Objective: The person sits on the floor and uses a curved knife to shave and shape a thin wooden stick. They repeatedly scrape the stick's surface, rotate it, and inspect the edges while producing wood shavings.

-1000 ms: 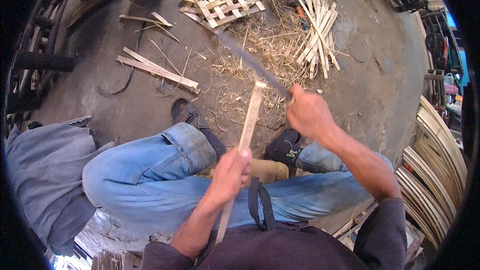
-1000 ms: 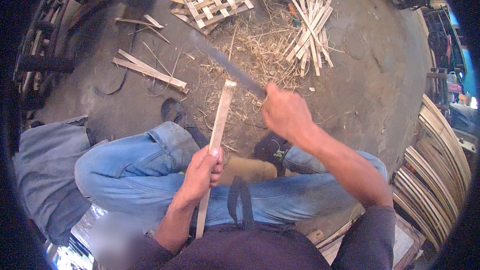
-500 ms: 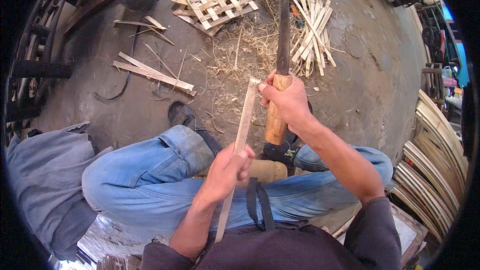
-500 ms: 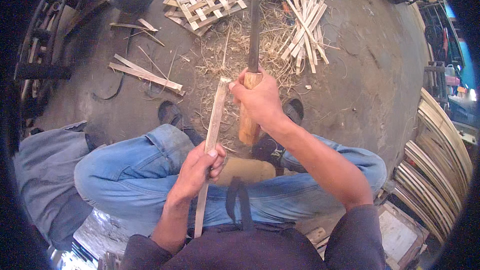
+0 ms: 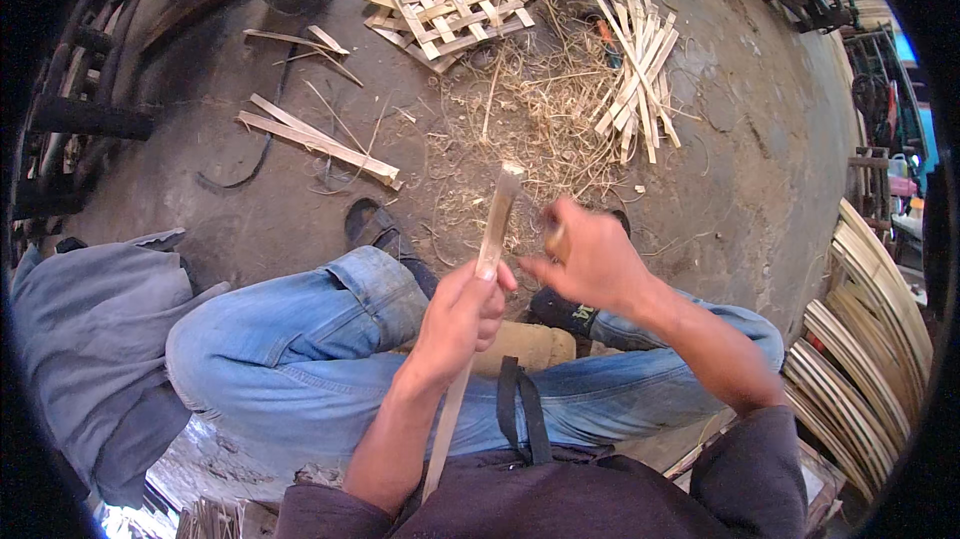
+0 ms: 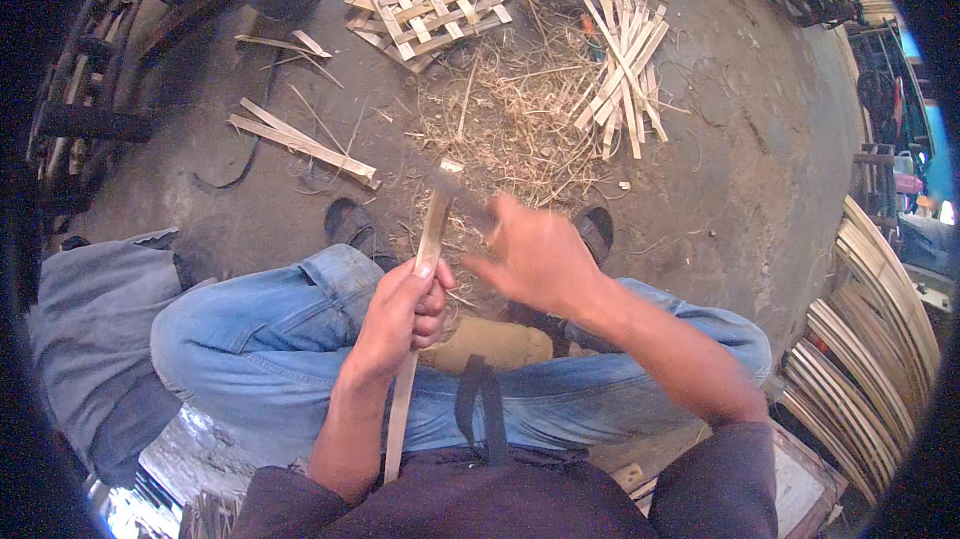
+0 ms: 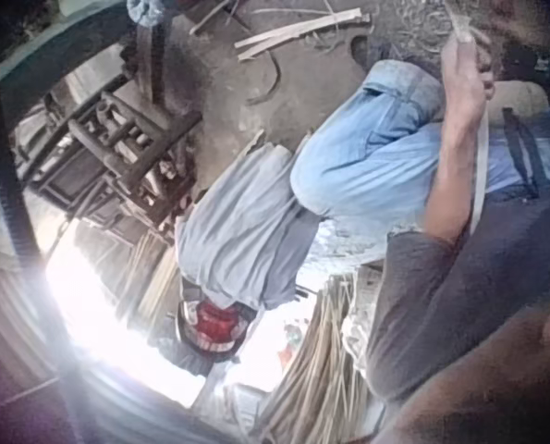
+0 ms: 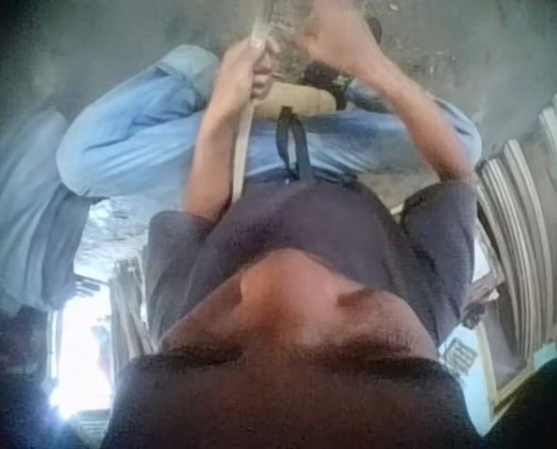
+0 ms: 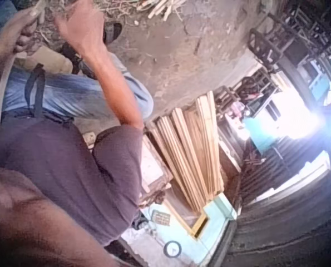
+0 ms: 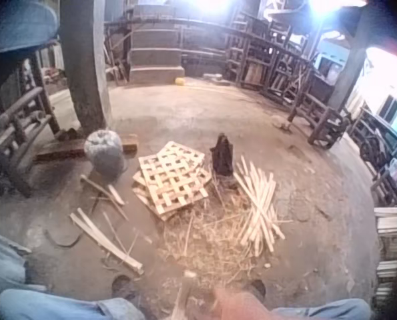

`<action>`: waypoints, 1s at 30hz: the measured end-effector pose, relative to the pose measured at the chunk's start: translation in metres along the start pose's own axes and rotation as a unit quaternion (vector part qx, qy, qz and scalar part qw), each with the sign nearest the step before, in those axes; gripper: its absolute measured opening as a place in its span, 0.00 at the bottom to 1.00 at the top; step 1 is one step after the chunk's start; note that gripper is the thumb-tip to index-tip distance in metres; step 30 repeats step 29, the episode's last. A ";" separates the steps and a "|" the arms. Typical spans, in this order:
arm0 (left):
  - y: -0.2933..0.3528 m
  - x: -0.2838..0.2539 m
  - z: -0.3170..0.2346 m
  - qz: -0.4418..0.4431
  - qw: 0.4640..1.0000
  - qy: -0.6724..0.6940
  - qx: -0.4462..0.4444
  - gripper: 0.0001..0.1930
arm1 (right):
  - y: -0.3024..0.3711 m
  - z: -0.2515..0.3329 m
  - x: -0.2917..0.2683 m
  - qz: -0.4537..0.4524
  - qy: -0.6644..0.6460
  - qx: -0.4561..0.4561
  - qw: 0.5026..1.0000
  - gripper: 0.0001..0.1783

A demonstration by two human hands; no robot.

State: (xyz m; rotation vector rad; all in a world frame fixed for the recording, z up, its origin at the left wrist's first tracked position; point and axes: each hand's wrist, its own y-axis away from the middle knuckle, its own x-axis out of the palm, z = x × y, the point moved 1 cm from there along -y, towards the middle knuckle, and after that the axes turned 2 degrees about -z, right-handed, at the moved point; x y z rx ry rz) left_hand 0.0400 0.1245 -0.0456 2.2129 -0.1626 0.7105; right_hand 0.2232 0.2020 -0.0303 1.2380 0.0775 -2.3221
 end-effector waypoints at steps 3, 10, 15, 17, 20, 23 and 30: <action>0.000 0.003 0.003 -0.003 1.000 -0.001 -0.005 0.15 | 0.015 -0.018 -0.009 0.036 0.199 -0.108 0.973 0.11; -0.001 0.004 0.003 -0.006 1.000 -0.003 -0.015 0.13 | 0.006 -0.025 -0.010 -0.008 0.183 -0.069 0.981 0.06; -0.003 0.002 0.005 -0.007 1.000 0.006 -0.021 0.11 | 0.011 -0.009 -0.004 0.012 0.185 -0.114 0.976 0.05; -0.004 0.005 0.006 -0.004 1.000 0.006 -0.024 0.11 | 0.001 -0.018 -0.005 -0.004 0.187 -0.063 0.980 0.06; -0.007 0.003 0.009 -0.011 0.999 0.005 -0.035 0.10 | 0.008 -0.007 -0.005 0.029 0.195 -0.103 0.975 0.06; -0.004 0.006 0.012 0.014 0.999 0.015 -0.030 0.10 | -0.006 -0.023 -0.011 -0.001 0.189 0.005 0.982 0.07; -0.009 0.002 0.014 -0.007 0.999 0.005 -0.049 0.11 | 0.017 -0.017 -0.012 0.049 0.231 -0.104 0.966 0.11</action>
